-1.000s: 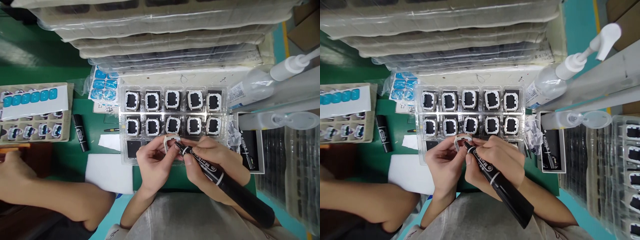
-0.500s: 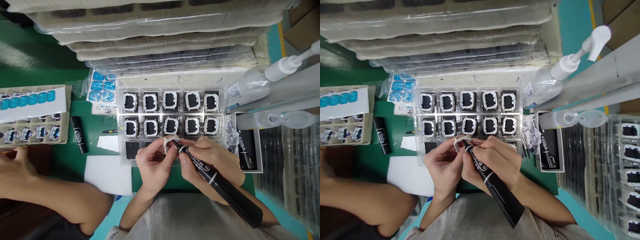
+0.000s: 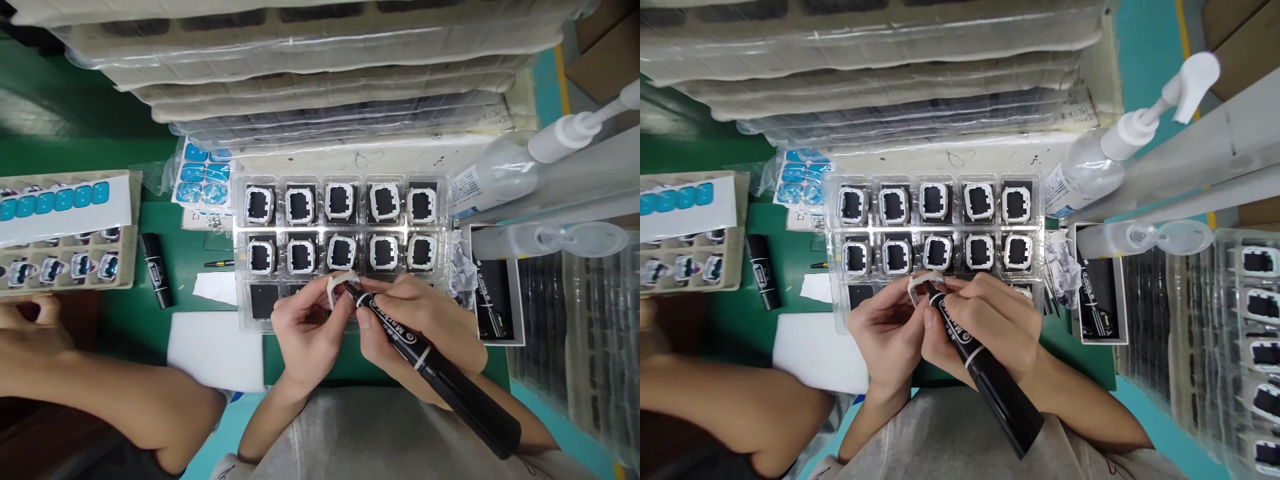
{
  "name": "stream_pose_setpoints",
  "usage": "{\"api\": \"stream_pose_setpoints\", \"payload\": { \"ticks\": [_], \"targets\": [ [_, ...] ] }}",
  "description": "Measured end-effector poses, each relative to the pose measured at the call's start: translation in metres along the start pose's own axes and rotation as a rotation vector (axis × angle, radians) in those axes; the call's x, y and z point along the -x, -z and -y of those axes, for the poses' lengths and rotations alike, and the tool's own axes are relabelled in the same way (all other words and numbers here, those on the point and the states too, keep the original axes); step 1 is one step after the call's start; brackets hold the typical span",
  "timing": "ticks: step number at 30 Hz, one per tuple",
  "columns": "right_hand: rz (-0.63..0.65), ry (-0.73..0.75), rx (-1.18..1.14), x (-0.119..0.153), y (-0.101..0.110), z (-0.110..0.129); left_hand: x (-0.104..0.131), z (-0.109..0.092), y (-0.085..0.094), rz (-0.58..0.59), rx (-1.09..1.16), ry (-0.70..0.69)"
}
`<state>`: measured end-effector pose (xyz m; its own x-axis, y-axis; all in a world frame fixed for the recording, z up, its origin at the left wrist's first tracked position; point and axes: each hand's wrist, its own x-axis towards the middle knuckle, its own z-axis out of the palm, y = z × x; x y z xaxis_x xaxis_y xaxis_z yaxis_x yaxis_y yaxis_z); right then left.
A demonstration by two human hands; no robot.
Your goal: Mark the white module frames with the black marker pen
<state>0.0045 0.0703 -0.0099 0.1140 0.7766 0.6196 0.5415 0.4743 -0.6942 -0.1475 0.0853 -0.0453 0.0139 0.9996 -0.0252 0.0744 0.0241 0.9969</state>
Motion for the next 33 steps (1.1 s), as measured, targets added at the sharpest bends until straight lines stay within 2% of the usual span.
{"api": "stream_pose_setpoints", "payload": {
  "ticks": [6,11,18,25,29,33],
  "targets": [
    [-0.014,0.009,-0.014,-0.002,0.001,0.000,0.000,0.002,0.001,0.005,-0.008,-0.006],
    [0.028,0.008,-0.030,-0.002,0.003,0.002,0.000,0.000,0.000,0.005,-0.032,0.005],
    [-0.011,-0.056,-0.057,0.004,0.001,0.003,-0.004,-0.005,-0.001,0.063,0.157,0.046],
    [0.020,-0.054,-0.171,-0.006,0.005,0.008,-0.002,-0.001,0.008,0.155,0.330,0.184],
    [-0.041,-0.018,-0.192,-0.006,0.002,0.009,-0.002,0.001,0.011,0.175,0.343,0.212],
    [-0.031,0.002,-0.207,-0.004,0.000,0.008,-0.004,0.001,0.012,0.154,0.283,0.194]
  ]
}}
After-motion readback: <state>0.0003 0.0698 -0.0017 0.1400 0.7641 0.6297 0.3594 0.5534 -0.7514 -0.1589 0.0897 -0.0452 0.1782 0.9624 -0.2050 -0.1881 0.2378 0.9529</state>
